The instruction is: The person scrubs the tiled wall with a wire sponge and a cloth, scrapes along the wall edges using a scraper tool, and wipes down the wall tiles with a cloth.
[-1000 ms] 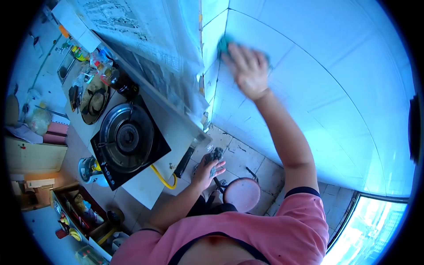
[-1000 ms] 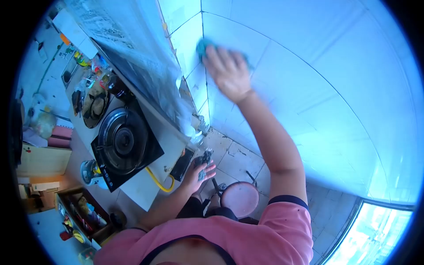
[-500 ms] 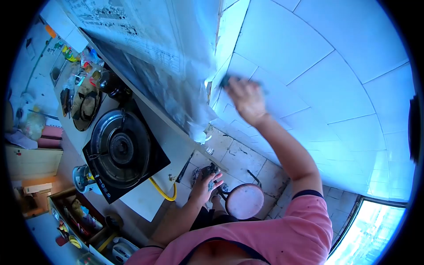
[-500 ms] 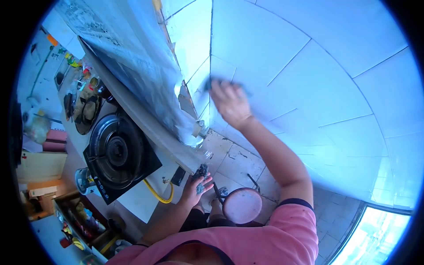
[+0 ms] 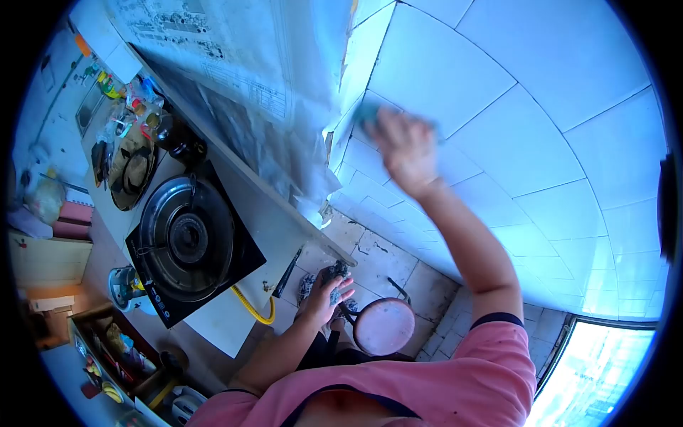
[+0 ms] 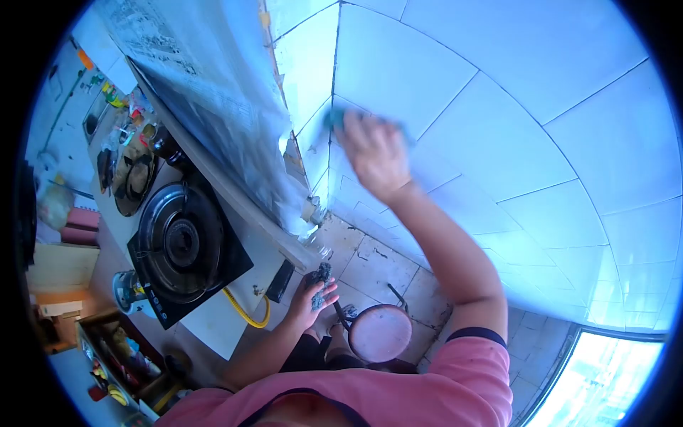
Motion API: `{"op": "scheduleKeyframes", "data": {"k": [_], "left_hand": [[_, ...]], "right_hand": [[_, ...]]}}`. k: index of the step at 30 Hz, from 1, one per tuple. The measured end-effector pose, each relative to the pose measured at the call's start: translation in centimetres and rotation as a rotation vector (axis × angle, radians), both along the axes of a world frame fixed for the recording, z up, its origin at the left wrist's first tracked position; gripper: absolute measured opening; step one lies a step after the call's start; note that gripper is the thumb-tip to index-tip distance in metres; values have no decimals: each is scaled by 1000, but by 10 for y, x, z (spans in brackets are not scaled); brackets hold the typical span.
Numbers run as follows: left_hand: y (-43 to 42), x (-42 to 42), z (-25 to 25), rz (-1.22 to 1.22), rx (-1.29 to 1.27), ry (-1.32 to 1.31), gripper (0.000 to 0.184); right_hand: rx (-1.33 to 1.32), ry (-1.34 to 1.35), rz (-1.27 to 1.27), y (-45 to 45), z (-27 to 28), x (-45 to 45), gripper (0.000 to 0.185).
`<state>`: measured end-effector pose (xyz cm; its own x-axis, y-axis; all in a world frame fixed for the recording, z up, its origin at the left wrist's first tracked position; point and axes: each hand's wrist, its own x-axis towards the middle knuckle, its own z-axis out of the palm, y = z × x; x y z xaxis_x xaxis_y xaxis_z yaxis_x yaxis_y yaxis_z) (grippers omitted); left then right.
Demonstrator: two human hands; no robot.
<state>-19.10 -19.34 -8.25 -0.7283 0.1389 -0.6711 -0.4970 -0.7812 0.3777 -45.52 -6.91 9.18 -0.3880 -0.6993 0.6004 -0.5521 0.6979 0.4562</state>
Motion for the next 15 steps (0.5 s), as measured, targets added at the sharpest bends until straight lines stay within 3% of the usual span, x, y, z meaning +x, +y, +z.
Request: {"op": "scheduleKeyframes", "data": {"k": [1,3,5,8,10,11,12,15], "left_hand": [[-1,3,-2,18,5,-11,34],[2,7,-6,40,13,-26,33],[4,6,-10,-3,-3,-27,31],[6,6,-10,-22,24,-6,29],[-3,11,-7,-47,28,9,29],[-5,13,-4,-25,30,-7,28],[-6,12,-3,2,33,-19,28],[-13,18,-6,-2,12,-41,36]], "right_hand": [[-86,16,-68,-4,41,3,34],[-148,137,-26,-8,63,-4,34],[28,19,40,-10,12,-8,31],[407,-161,84,4,-108,-9,32],[335,-213,104,4,-107,-7,32],[273,-258,131,8,-105,-7,33],[233,-166,104,9,-70,-2,35],[-216,142,49,-2,20,-11,41]]}}
